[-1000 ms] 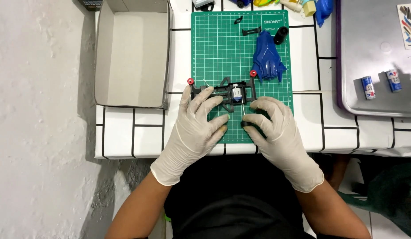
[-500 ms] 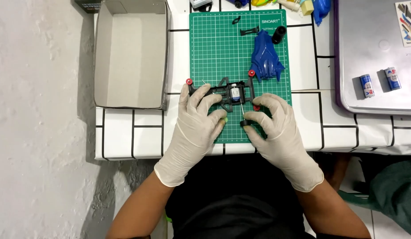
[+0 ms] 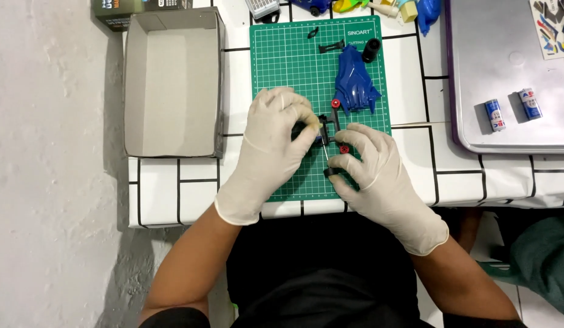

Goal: Assembling a mini 4WD toy car by installing batteries, motor components, and the body shell on a workspace.

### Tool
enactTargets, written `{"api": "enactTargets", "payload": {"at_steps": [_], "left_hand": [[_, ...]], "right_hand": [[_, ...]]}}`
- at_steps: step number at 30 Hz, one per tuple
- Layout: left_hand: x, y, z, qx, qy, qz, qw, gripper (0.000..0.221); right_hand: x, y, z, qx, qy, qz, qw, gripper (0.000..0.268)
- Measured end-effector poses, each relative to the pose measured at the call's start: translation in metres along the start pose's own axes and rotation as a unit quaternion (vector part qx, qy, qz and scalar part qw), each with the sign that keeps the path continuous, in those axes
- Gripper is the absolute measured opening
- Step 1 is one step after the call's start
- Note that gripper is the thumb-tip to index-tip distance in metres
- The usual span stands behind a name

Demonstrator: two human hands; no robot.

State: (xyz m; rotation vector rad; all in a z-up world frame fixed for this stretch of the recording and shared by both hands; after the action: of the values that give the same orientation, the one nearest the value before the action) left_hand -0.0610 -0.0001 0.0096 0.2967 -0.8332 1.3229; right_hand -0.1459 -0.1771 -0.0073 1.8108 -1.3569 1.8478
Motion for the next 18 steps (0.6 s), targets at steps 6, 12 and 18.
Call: {"api": "enactTargets", "payload": {"at_steps": [6, 12, 18], "left_hand": [[-0.02, -0.033, -0.01, 0.011, -0.08, -0.031, 0.996, 0.014], [-0.016, -0.039, -0.007, 0.044, -0.127, -0.098, 0.986, 0.007], [-0.011, -0.043, -0.002, 0.065, -0.136, -0.115, 0.982, 0.012]], "right_hand": [[-0.01, 0.005, 0.007, 0.008, -0.021, 0.012, 1.0, 0.033], [-0.007, 0.0, 0.005, 0.0, -0.032, 0.012, 0.999, 0.031], [-0.008, 0.001, 0.006, 0.001, -0.027, 0.009, 1.0, 0.032]]}}
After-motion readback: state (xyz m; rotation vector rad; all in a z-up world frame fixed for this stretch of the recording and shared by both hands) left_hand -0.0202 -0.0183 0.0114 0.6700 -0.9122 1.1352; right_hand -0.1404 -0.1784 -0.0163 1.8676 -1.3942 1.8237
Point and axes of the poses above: each hand's wrist, its own y-axis away from the middle knuckle, its own x-axis out of the back of the hand, z = x × y, the point moved 3 cm from there along -y, towards the middle knuckle, and after that the axes turned 13 degrees about x, right-handed, at the moved point
